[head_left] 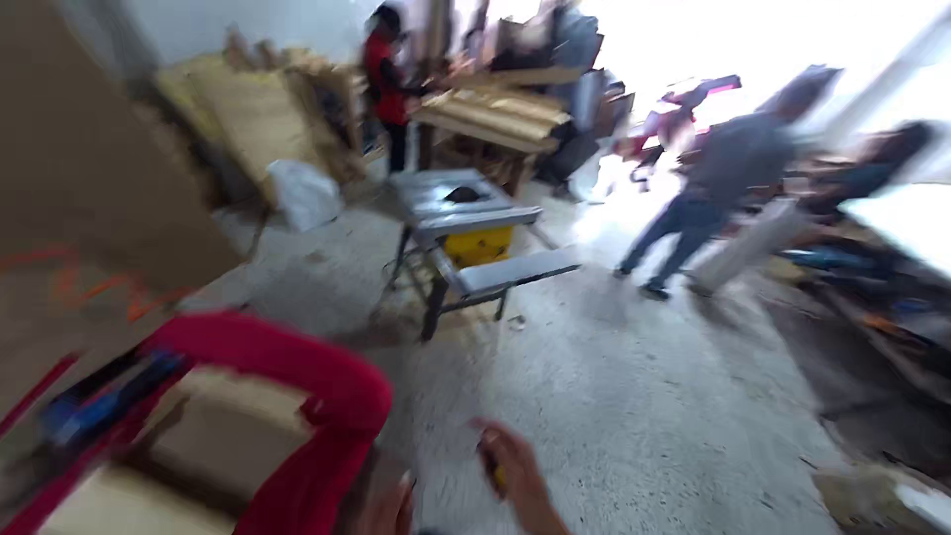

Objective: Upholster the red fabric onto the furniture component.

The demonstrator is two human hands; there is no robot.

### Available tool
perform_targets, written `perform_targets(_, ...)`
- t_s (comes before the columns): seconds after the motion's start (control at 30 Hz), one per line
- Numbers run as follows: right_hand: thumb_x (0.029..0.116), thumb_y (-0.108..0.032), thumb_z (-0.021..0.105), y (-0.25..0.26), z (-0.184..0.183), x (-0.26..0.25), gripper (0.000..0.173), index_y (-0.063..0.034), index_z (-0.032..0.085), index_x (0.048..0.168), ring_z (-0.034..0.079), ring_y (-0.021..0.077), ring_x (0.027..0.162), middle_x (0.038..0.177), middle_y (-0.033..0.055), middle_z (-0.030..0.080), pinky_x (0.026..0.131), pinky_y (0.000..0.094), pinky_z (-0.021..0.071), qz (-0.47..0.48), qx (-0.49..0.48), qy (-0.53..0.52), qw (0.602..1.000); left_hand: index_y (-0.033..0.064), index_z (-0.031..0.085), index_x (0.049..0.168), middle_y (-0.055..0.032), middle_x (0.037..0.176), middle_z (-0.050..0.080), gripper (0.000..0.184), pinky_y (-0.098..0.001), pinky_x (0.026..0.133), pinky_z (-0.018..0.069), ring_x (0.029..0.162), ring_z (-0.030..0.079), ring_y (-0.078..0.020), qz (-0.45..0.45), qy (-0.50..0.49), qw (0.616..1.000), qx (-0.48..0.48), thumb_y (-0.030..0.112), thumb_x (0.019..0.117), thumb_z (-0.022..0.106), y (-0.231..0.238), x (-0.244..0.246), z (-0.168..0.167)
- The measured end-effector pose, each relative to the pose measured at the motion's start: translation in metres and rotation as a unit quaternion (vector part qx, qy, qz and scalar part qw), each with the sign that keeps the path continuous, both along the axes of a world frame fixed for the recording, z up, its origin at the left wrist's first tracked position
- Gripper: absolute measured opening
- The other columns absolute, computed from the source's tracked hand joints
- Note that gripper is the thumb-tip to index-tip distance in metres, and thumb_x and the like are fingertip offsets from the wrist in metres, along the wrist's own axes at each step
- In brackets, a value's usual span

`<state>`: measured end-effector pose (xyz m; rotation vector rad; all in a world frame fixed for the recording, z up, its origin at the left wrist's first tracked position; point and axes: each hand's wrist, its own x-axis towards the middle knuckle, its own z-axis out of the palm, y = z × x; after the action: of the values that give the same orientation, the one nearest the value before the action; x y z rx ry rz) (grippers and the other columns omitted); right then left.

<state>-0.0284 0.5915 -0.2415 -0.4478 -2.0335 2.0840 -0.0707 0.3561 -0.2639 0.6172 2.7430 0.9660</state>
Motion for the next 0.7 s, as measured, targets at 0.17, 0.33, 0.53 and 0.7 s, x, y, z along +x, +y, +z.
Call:
perform_targets(0.17,0.1063,-0.025,0.043,-0.034,-0.001,0.001,0.046,-0.0053,0.049,0.147,0.054,0.0086,0.052,0.077,0.0000,0.063,0.043,0.0259,0.0487,0.177,0.174,-0.034,0.968,0.0031,0.059,0.141,-0.0202,0.140,0.061,0.051,-0.0576,0.122,0.0314,0.139,0.051,-0.0375,0.232,0.011,0.969,-0.082,0.037,0.1032,0.060,-0.131,-0.055,-0.036)
perform_targets(0.33,0.1029,-0.029,0.049,-0.105,-0.035,0.003,0.041,-0.0105,0.066,0.136,0.057,0.0137,0.052,0.069,0.0022,0.065,0.050,0.0396,0.0524,0.305,0.408,-0.048,0.859,0.0121,0.067,0.136,-0.0144,0.127,0.071,0.070,-0.0718,0.121,0.0151,0.135,0.054,-0.0387,0.145,-0.127,0.967,-0.166,0.067,0.0919,0.063,-0.175,-0.072,-0.039)
perform_targets(0.53,0.1036,-0.034,0.047,-0.140,-0.040,-0.029,0.040,-0.0211,0.071,0.133,0.067,0.0227,0.062,0.077,0.0058,0.071,0.058,0.0491,0.0573,0.374,0.508,-0.076,0.772,0.0136,0.078,0.097,-0.0047,0.106,0.074,0.026,-0.0629,0.112,0.0290,0.122,0.057,-0.0306,0.140,-0.052,0.986,-0.079,0.037,0.0991,0.067,-0.170,-0.067,-0.073)
perform_targets(0.7,0.1034,-0.034,0.046,-0.153,-0.032,-0.042,0.040,-0.0229,0.072,0.131,0.067,0.0223,0.062,0.077,0.0050,0.071,0.055,0.0479,0.0566,0.396,0.539,-0.074,0.740,0.0106,0.074,0.084,-0.0049,0.097,0.073,0.022,-0.0594,0.110,0.0330,0.120,0.060,-0.0298,0.181,0.087,0.979,0.035,0.026,0.0979,0.066,-0.170,-0.055,-0.100)
